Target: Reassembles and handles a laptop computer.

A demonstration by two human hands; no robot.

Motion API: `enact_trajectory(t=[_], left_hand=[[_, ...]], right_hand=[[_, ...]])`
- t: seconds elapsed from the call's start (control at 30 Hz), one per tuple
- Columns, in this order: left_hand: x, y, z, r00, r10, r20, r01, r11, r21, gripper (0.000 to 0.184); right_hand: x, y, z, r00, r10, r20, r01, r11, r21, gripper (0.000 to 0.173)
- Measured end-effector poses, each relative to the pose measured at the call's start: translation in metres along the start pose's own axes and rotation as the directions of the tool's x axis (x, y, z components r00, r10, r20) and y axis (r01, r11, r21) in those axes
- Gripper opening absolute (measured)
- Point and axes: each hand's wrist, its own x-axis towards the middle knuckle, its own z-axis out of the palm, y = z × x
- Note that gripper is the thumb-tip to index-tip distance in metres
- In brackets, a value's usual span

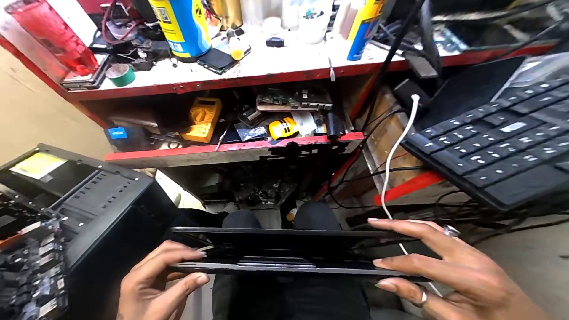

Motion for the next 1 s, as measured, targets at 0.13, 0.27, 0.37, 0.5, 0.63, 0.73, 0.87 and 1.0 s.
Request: enact_trajectory(t=[0.13, 0.27, 0.37, 0.5, 0.63, 0.73, 0.87, 1.0], left_hand=[[-0.002, -0.012, -0.005, 0.999, -0.038, -0.009, 0.036, 0.990, -0.139, 0.036], [-0.008, -0.022, -0.003, 0.999, -0.019, -0.037, 0.011, 0.980, -0.199, 0.031], [-0.008, -0.024, -0.001, 0.998, -0.008, -0.062, -0.006, 0.975, -0.222, 0.029], [-0.006, -0.025, 0.002, 0.997, 0.009, -0.082, -0.030, 0.967, -0.254, 0.026], [-0.006, -0.025, 0.001, 0.998, 0.011, -0.063, -0.027, 0.969, -0.246, 0.025], [-0.009, -0.013, -0.012, 0.998, 0.006, 0.064, 0.002, 0.992, -0.125, 0.022], [-0.011, 0.014, -0.030, 0.959, 0.014, 0.282, -0.047, 0.993, 0.109, 0.024], [-0.023, 0.018, -0.036, 0.929, 0.014, 0.369, -0.071, 0.988, 0.140, 0.023]], right_hand=[[0.001, 0.001, -0.002, 1.000, 0.002, 0.014, -0.003, 1.000, 0.017, 0.027], [0.001, 0.001, -0.005, 0.999, 0.006, 0.036, -0.007, 1.000, 0.021, 0.025], [0.003, 0.001, -0.006, 0.999, 0.009, 0.051, -0.010, 0.999, 0.032, 0.024], [0.005, 0.002, -0.007, 0.998, 0.002, 0.064, -0.004, 0.999, 0.034, 0.025], [0.005, 0.000, -0.011, 0.995, 0.033, 0.091, -0.040, 0.996, 0.073, 0.029], [0.008, -0.002, -0.018, 0.994, 0.088, 0.069, -0.095, 0.989, 0.110, 0.031], [0.016, 0.003, -0.018, 0.995, -0.017, 0.097, 0.016, 1.000, 0.004, 0.030], [0.021, 0.003, -0.014, 0.990, -0.097, 0.099, 0.103, 0.993, -0.053, 0.032]])
